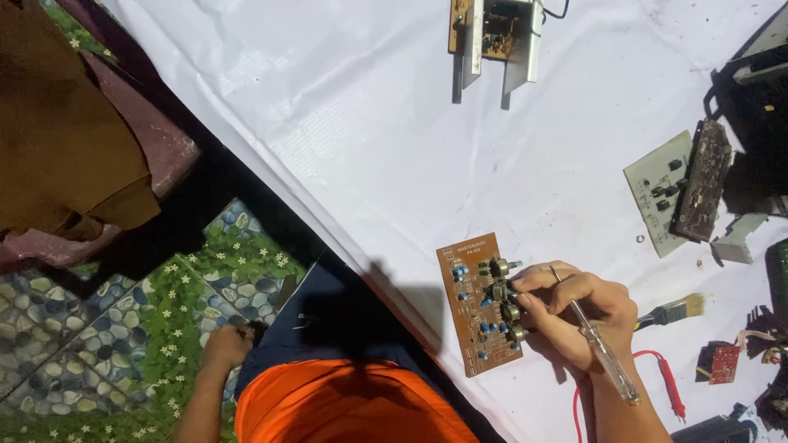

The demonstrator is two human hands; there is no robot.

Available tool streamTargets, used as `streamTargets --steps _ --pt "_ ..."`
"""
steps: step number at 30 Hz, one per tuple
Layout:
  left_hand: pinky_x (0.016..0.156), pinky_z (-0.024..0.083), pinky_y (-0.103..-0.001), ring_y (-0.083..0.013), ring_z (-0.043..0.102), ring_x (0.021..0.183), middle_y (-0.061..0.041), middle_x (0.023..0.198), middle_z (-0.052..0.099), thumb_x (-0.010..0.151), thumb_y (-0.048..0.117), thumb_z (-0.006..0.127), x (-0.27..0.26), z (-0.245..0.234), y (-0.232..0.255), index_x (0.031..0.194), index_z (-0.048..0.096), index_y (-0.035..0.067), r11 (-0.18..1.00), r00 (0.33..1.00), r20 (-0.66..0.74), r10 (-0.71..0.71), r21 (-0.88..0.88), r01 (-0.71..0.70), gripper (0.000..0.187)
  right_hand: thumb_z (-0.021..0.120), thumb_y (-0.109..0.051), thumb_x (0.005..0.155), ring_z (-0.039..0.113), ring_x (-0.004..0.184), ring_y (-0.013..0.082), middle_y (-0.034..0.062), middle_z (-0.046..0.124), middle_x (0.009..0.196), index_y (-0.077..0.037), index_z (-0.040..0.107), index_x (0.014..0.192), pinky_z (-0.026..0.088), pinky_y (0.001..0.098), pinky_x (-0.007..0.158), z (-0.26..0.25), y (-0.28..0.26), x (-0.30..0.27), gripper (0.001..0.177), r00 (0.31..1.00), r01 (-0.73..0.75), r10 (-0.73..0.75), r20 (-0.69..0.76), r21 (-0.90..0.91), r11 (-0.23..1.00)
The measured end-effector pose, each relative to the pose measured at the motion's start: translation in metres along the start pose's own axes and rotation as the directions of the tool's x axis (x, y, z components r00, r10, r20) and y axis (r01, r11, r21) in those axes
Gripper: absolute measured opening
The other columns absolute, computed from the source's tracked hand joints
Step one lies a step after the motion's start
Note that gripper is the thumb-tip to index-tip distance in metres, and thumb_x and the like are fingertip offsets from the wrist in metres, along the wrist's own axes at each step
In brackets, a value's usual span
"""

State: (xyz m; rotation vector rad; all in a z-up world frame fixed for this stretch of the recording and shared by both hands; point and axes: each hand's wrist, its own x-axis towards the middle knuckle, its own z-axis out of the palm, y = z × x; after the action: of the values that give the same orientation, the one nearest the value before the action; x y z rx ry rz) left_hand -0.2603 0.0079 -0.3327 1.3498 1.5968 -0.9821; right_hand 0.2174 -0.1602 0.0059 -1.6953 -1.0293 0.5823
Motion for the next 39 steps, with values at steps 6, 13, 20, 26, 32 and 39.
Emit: streamTargets --steps 6,13,20,26,32,39 --pt "0.084 0.058 -0.043 -0.0358 0.074 0.103 -0.021 0.118 0.076 0.098 0.033 0.058 -0.001 -0.009 0.008 0.124 0.078 0.012 0.983 0.979 -0.094 0.18 -0.027 -0.183 0.039 0.073 0.002 0.083 0.075 0.084 0.026 0.0145 0.074 0.085 -0.01 0.053 0.07 0.066 0.0354 0.08 0.007 -0.019 0.008 0.026 0.995 0.101 -0.099 0.032 -0.086 0.991" --pt "0.048 0.059 -0.035 -0.0229 0.072 0.06 -0.013 0.101 0.077 0.1 0.017 0.062 -0.124 -0.073 0.08 0.118 0.076 0.002 0.695 0.439 -0.646 0.624 0.201 -0.691 0.027 0.045 -0.002 0.096 0.038 0.052 0.0151 -0.0048 0.037 0.045 -0.007 0.043 0.072 0.057 0.04 0.079 0.021 -0.053 0.027 0.025 0.948 0.279 -0.269 0.169 -0.04 0.959" --pt "0.047 0.055 -0.028 -0.0158 0.06 0.057 -0.006 0.074 0.066 0.101 0.027 0.064 -0.263 -0.107 0.152 0.115 0.072 0.003 0.232 -0.428 -0.7 0.572 0.639 -0.733 0.029 0.059 0.012 0.083 0.068 0.088 0.0287 0.0147 0.065 0.088 -0.008 0.052 0.066 0.053 0.0357 0.081 0.009 -0.054 0.013 0.027 0.966 0.197 -0.144 0.215 -0.247 0.949" --pt "0.034 0.036 -0.024 -0.0036 0.045 0.038 0.006 0.054 0.057 0.099 0.036 0.056 -0.332 -0.125 0.227 0.086 0.072 0.014 -0.167 -0.276 -0.692 0.667 0.223 -0.961 0.03 0.051 0.022 0.079 0.069 0.085 0.0257 -0.0053 0.049 0.053 -0.007 0.05 0.078 0.06 0.0359 0.083 0.015 -0.047 0.009 0.029 0.975 0.206 -0.182 0.13 -0.206 0.957" --pt "0.078 0.041 -0.035 -0.0188 0.063 0.086 0.001 0.094 0.056 0.103 0.027 0.084 -0.338 -0.064 0.256 0.139 0.06 0.01 -0.108 -0.49 -0.446 0.749 0.647 -0.755 0.047 0.078 0.004 0.079 0.077 0.092 0.024 0.0272 0.072 0.105 -0.006 0.051 0.089 0.06 0.0247 0.073 0.009 -0.035 -0.005 0.03 0.996 0.088 -0.083 0.033 -0.204 0.975" --pt "0.065 0.033 -0.034 -0.0193 0.045 0.069 -0.001 0.077 0.043 0.104 0.029 0.087 -0.326 -0.047 0.263 0.139 0.061 0.002 -0.152 -0.506 -0.416 0.756 0.64 -0.753 0.051 0.078 0.004 0.077 0.076 0.089 0.0258 0.0197 0.071 0.099 -0.007 0.051 0.087 0.061 0.0274 0.076 0.004 -0.03 -0.001 0.03 0.989 0.125 -0.112 0.092 -0.141 0.982"
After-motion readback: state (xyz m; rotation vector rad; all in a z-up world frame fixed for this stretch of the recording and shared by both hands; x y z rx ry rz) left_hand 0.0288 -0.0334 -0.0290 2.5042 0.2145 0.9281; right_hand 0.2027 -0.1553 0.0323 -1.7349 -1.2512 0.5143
